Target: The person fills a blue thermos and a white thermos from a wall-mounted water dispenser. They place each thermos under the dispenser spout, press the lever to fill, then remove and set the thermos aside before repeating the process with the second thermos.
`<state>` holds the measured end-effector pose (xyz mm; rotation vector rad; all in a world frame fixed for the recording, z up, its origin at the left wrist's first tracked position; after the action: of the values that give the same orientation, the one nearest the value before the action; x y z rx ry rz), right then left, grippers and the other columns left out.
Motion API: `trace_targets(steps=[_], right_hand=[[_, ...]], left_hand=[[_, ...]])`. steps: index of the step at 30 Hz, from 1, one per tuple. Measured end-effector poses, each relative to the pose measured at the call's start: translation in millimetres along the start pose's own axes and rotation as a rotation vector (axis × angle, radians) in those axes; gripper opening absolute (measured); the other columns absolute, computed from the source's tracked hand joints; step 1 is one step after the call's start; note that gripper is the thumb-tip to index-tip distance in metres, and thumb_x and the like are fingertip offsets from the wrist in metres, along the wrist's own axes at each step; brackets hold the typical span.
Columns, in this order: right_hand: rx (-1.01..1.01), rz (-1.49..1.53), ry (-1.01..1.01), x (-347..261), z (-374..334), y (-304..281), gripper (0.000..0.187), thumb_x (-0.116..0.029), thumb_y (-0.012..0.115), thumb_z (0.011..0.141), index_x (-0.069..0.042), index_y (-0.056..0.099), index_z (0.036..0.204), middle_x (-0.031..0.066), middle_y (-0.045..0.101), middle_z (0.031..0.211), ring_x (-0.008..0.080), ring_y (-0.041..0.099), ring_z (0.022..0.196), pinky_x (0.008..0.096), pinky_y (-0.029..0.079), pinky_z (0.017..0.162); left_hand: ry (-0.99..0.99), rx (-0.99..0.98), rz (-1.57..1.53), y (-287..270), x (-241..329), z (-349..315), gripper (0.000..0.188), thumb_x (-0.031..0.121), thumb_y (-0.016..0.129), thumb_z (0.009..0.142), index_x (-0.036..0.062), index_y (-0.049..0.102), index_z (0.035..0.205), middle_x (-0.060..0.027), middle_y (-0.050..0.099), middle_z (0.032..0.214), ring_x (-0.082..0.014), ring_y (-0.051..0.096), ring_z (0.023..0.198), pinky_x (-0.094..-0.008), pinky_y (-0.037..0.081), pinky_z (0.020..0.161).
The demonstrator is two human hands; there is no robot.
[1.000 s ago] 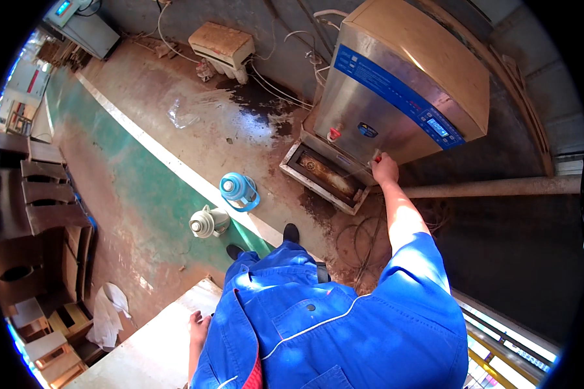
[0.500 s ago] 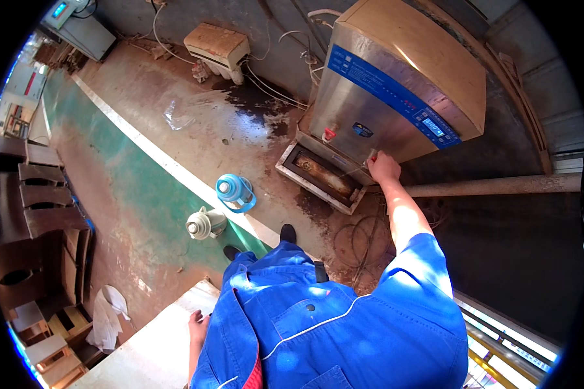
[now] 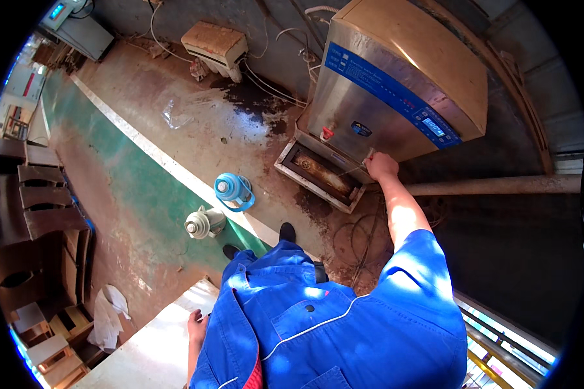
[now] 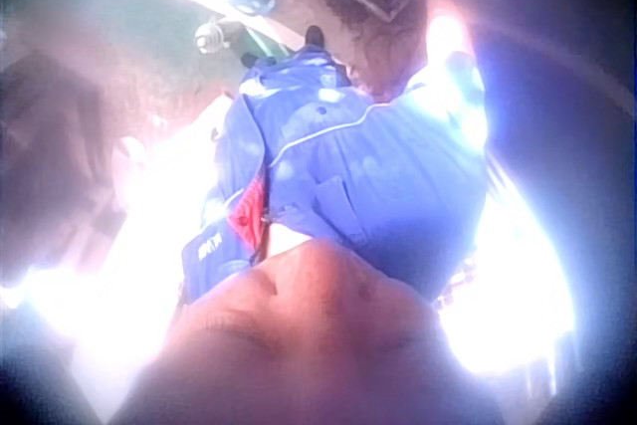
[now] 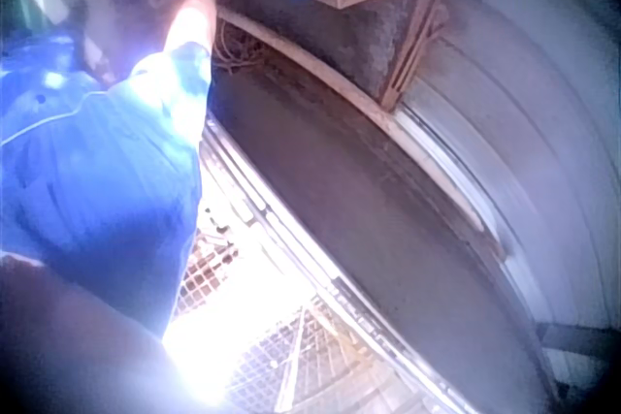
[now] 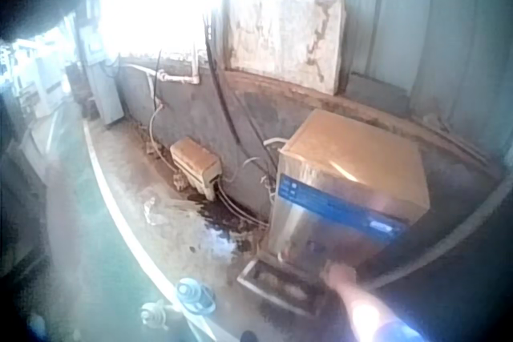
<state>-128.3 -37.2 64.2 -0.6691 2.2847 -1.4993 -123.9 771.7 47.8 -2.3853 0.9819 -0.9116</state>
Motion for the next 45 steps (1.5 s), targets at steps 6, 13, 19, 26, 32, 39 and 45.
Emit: trace_targets(steps=[6, 13, 19, 26, 32, 39, 45], right_hand=[[0.040, 0.240, 0.128, 10, 14, 20, 0.041, -0.041, 0.062, 0.087, -0.007, 0.068, 0.110, 0.0150, 0.067, 0.112, 0.0339, 0.062, 0.107, 0.0436, 0.050, 0.090], [0.079, 0.428, 0.342, 1, 8, 31, 0.041, -0.041, 0.063, 0.087, -0.008, 0.068, 0.111, 0.0163, 0.066, 0.115, 0.0336, 0.061, 0.110, 0.0429, 0.049, 0.092], [0.027, 0.406, 0.422, -5, 7, 24, 0.043, -0.043, 0.061, 0.088, -0.009, 0.068, 0.113, 0.0154, 0.066, 0.118, 0.0325, 0.061, 0.112, 0.0421, 0.049, 0.093], [-0.027, 0.342, 0.361, 1, 6, 17, 0.052, -0.050, 0.060, 0.084, -0.007, 0.069, 0.112, 0.0159, 0.067, 0.116, 0.0325, 0.061, 0.112, 0.0413, 0.049, 0.092], [0.021, 0.366, 0.297, 1, -7, 7, 0.064, -0.060, 0.059, 0.080, -0.005, 0.069, 0.111, 0.0186, 0.067, 0.114, 0.0342, 0.062, 0.111, 0.0425, 0.049, 0.092], [0.120, 0.381, 0.365, 7, -32, 9, 0.078, -0.069, 0.049, 0.083, 0.002, 0.069, 0.107, 0.0250, 0.065, 0.113, 0.0379, 0.060, 0.112, 0.0446, 0.047, 0.094], [0.133, 0.412, 0.302, 14, -33, 4, 0.071, -0.066, 0.048, 0.085, -0.001, 0.070, 0.104, 0.0229, 0.066, 0.112, 0.0379, 0.059, 0.112, 0.0452, 0.046, 0.093]], left_hand=[[0.032, -0.013, 0.073, 6, 13, -9, 0.053, 0.015, 0.071, 0.083, -0.0001, 0.052, 0.130, -0.0228, 0.060, 0.124, -0.0283, 0.063, 0.107, -0.0369, 0.052, 0.091], [0.073, -0.039, 0.164, 2, 42, -23, 0.053, 0.015, 0.070, 0.084, 0.0003, 0.051, 0.132, -0.0232, 0.058, 0.127, -0.0299, 0.063, 0.108, -0.0375, 0.052, 0.091], [-0.034, -0.009, 0.127, 0, 54, -21, 0.055, 0.016, 0.070, 0.085, -0.0005, 0.050, 0.133, -0.0234, 0.056, 0.129, -0.0299, 0.063, 0.108, -0.0383, 0.051, 0.091], [-0.043, 0.009, 0.124, -7, 47, -21, 0.057, 0.016, 0.073, 0.083, -0.0009, 0.050, 0.132, -0.0234, 0.056, 0.129, -0.0298, 0.063, 0.108, -0.0376, 0.051, 0.091], [-0.040, 0.009, 0.092, -1, 34, -17, 0.056, 0.016, 0.072, 0.083, -0.0003, 0.051, 0.132, -0.0228, 0.057, 0.127, -0.0291, 0.063, 0.106, -0.0375, 0.052, 0.090], [-0.072, -0.005, 0.033, 3, 30, -7, 0.055, 0.016, 0.073, 0.083, -0.0001, 0.052, 0.131, -0.0225, 0.058, 0.127, -0.0290, 0.064, 0.106, -0.0375, 0.052, 0.089], [-0.020, -0.040, 0.171, -7, 61, -10, 0.056, 0.016, 0.073, 0.083, -0.0009, 0.050, 0.132, -0.0227, 0.057, 0.127, -0.0295, 0.063, 0.108, -0.0379, 0.052, 0.090]])
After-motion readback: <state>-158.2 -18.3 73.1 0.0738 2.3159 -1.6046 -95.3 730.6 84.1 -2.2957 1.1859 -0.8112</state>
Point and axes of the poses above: each hand's wrist, its own z-axis towards the middle knuckle, its own y-axis out of the palm, x = y × z, the point moved 2 cm from there along z, towards the middle knuckle
